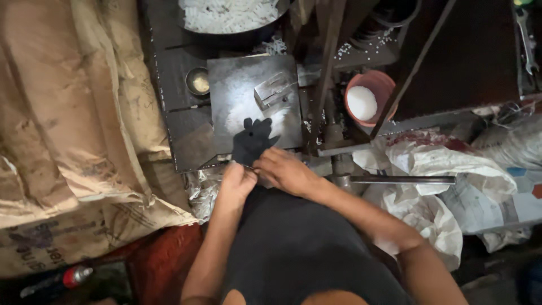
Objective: The person operates a manual press machine by pulling a lever to compress white granular material into a metal mold. They repeatedly remove the compressed block, place it on a metal tray, and reset the mold for the next cycle.
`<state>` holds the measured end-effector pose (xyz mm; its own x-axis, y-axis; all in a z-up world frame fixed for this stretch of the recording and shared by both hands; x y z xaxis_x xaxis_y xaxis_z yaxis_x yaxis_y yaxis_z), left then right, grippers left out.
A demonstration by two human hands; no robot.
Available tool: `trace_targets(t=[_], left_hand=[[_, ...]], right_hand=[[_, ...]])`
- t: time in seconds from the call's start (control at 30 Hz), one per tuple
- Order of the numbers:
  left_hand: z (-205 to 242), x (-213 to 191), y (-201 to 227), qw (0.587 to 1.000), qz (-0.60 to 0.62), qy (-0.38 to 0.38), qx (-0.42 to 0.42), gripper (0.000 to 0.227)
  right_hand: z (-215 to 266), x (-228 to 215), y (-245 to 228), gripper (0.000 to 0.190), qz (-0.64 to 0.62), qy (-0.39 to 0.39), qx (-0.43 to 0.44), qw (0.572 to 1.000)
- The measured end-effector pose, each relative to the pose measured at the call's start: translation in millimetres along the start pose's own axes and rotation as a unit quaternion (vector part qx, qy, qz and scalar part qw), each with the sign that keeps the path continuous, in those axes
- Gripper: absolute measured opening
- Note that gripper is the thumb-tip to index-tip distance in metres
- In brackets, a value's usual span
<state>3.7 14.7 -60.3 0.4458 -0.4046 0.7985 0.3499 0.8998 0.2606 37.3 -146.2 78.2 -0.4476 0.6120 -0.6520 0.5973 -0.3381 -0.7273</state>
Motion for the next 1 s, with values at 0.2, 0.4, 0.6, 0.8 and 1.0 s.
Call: trace_targets(t=[0.2,0.4,0.6,0.8,1.0], left_hand=[[17.6,48.0,48.5,0.993,0.009,-0.036,0.115,0.030],[5.9,51.1,56.9,0.982,0.029,-0.031,0.186,0.034],[-1.1,61.1,50.7,0.985,-0.012,-0.007,0.172,0.035],[10.3,91.0,59.5,0.981,-0.024,-0.063,0.181,0.037],[15.5,131.7,59.7,0.973,-0.028,-0.163,0.162,0.040]], right_hand=[[-37.6,15.9,-15.0,0.020,-0.057,0.111,0.066,0.990],[-50.2,29.8,-20.0,0.018,-0.166,0.091,0.110,0.976],[-42.5,27.7,-18.7,0.018,-0.225,0.043,0.061,0.972],[-39.4,28.8,-25.8,0.019,-0.217,0.008,0.074,0.973],[-39.2,21.0,-24.7,0.015,-0.148,0.007,-0.025,0.989]])
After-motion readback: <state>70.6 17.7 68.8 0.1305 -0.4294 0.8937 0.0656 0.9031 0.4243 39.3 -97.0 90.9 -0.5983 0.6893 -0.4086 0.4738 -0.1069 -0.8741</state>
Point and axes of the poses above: each hand's wrist, its own z-axis away from the middle knuckle, its own x-axis out of the palm, y = z × x, the point moved 1 cm from there along -z, towards the middle knuckle, and after that the axes turned 1 degree about x, right-handed, at the moved point
